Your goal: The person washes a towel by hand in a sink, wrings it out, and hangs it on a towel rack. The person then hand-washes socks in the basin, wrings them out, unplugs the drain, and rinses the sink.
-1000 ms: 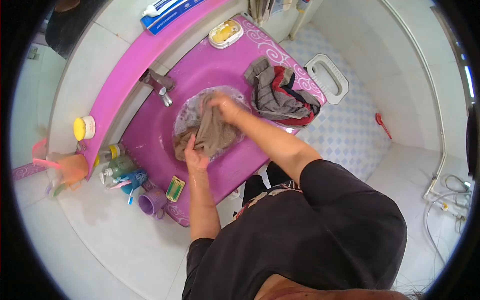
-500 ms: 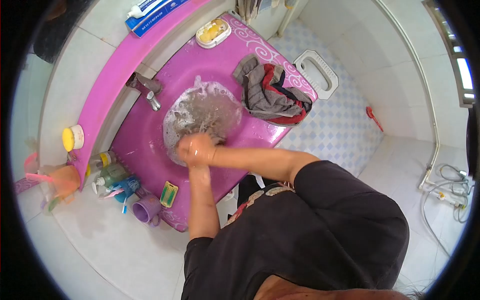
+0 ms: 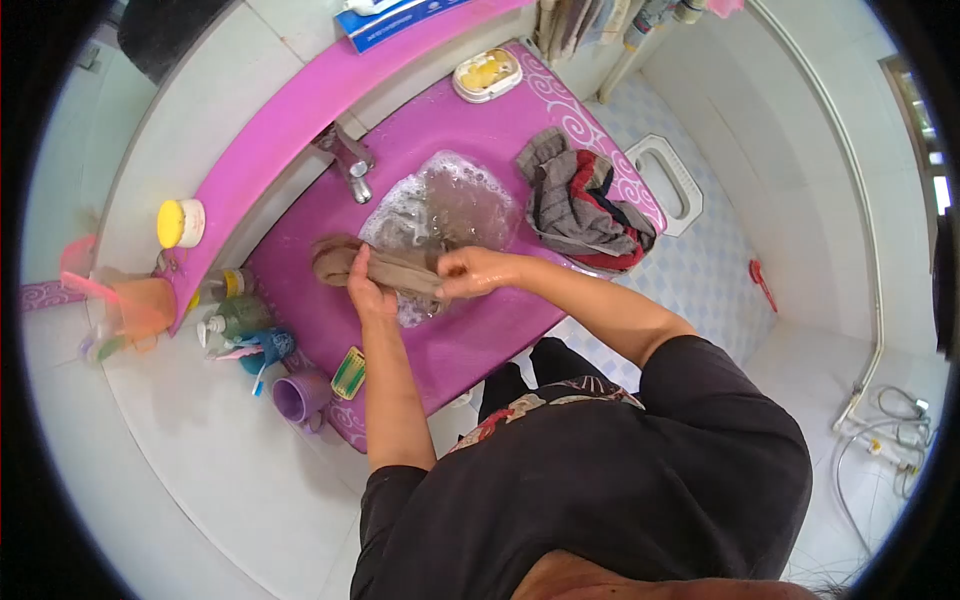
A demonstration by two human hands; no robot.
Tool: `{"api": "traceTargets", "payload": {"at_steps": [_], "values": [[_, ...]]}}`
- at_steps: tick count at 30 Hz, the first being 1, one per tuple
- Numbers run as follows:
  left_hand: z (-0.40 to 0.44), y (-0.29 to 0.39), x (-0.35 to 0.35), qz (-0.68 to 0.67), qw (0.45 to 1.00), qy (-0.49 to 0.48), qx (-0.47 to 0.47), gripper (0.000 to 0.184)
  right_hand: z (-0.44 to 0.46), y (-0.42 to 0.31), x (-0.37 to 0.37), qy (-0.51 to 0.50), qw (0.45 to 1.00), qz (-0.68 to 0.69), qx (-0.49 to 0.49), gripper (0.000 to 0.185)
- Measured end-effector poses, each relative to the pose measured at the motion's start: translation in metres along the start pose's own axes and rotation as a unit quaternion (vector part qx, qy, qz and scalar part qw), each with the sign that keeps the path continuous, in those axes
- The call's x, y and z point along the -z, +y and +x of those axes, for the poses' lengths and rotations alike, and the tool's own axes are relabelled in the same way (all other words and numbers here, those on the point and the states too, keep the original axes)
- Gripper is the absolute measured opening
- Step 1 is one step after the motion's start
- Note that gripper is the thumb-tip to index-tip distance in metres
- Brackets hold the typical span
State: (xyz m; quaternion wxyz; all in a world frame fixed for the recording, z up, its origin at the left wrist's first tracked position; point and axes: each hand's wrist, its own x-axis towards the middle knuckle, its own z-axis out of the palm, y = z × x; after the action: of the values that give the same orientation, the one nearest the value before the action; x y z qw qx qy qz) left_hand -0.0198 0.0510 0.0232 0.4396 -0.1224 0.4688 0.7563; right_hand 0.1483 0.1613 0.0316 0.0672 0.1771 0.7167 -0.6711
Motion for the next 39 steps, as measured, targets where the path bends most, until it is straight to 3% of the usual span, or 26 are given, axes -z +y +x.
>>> {"api": "traceTargets", "payload": {"at_steps": [1,2,4,5,7,8,9,10,11,12,13,15,16,21,22,23,24,25,27,28,32,34,35,37,38,39], "values": [[0.009,0.001,0.013,0.021,1.000,0.015,-0.009,0.031,-0.004,-0.007,0.006,-0.004,1.000,-0.002,0.003,0.020],[0.022,-0.003,0.033,-0.017,0.998,-0.060,0.031,0.032,-0.006,-0.012,0.015,-0.009,0.997,0.044,0.058,0.019],[0.013,-0.023,0.026,-0.024,0.999,-0.028,0.031,0.032,0.006,-0.005,0.036,0.038,0.973,0.153,0.166,0.018],[0.007,-0.038,0.018,-0.031,0.999,0.002,0.031,0.032,0.021,0.008,0.044,0.043,0.973,0.154,0.164,0.018],[-0.008,-0.052,0.001,-0.046,0.995,0.026,0.084,0.034,0.049,0.028,0.049,0.159,0.851,0.500,0.030,0.015],[-0.010,-0.055,-0.006,-0.076,0.994,0.012,0.077,0.036,0.055,0.022,0.018,0.294,0.933,0.201,0.058,0.016],[-0.008,-0.057,-0.012,-0.107,0.992,-0.003,0.071,0.038,0.060,0.017,-0.010,0.395,0.907,-0.122,0.075,0.017],[0.006,-0.061,0.006,-0.103,0.992,-0.001,0.078,0.038,0.060,0.016,-0.014,0.398,0.907,-0.119,0.068,0.017],[0.028,-0.065,0.040,-0.199,0.934,-0.271,0.126,0.039,0.061,0.018,-0.017,0.384,0.912,-0.131,0.060,0.017],[0.031,-0.064,0.045,-0.284,0.791,-0.518,0.159,0.040,0.062,0.021,-0.020,0.371,0.915,-0.146,0.056,0.017],[0.030,-0.072,0.048,-0.285,0.792,-0.515,0.164,0.040,0.063,0.023,-0.022,0.357,0.919,-0.161,0.053,0.017],[-0.014,-0.064,-0.008,-0.140,0.965,-0.188,0.118,0.040,0.066,0.028,-0.025,0.333,0.923,-0.184,0.050,0.019],[-0.027,-0.062,-0.020,-0.056,0.995,-0.010,0.084,0.040,0.066,0.030,-0.026,0.319,0.926,-0.196,0.049,0.019],[-0.029,-0.065,-0.008,-0.067,0.992,0.008,0.110,0.043,0.034,-0.008,-0.045,0.309,0.904,-0.279,0.093,0.019],[-0.038,-0.068,0.002,0.020,1.000,-0.016,-0.016,0.046,0.033,-0.009,-0.060,0.306,0.904,-0.284,0.096,0.019],[-0.045,-0.070,0.012,0.114,0.983,-0.037,-0.136,0.048,0.032,-0.009,-0.085,0.317,0.894,-0.263,0.179,0.023],[-0.041,-0.073,0.013,0.156,0.972,-0.031,-0.171,0.051,0.031,-0.011,-0.094,0.327,0.876,-0.243,0.259,0.031],[-0.030,-0.075,0.011,0.154,0.973,-0.031,-0.169,0.051,0.037,-0.006,-0.083,0.326,0.876,-0.245,0.257,0.031],[-0.015,-0.065,-0.013,-0.032,0.997,0.054,0.048,0.052,0.054,-0.001,-0.044,0.303,0.933,-0.170,0.090,0.027],[-0.034,-0.063,-0.025,-0.037,0.993,0.048,0.098,0.045,0.054,0.001,-0.044,0.305,0.934,-0.166,0.089,0.027],[-0.028,-0.065,0.000,-0.045,0.992,0.025,0.115,0.044,0.049,0.004,-0.044,0.364,0.903,-0.215,0.081,0.020],[-0.015,-0.083,0.058,0.113,0.982,-0.073,-0.132,0.044,0.041,-0.003,-0.065,0.354,0.896,-0.221,0.152,0.020],[0.007,-0.093,0.079,0.112,0.982,-0.075,-0.132,0.044,0.035,-0.005,-0.077,0.350,0.890,-0.223,0.186,0.020],[0.060,-0.111,0.121,-0.030,0.957,-0.280,-0.064,0.040,0.028,-0.009,-0.088,0.341,0.876,-0.228,0.255,0.019],[0.075,-0.112,0.124,-0.098,0.919,-0.380,-0.029,0.040,0.041,0.003,-0.069,0.295,0.915,-0.186,0.205,0.023],[0.029,-0.092,0.083,-0.097,0.918,-0.384,-0.030,0.040,0.048,0.007,-0.045,0.292,0.930,-0.204,0.086,0.025]]}}
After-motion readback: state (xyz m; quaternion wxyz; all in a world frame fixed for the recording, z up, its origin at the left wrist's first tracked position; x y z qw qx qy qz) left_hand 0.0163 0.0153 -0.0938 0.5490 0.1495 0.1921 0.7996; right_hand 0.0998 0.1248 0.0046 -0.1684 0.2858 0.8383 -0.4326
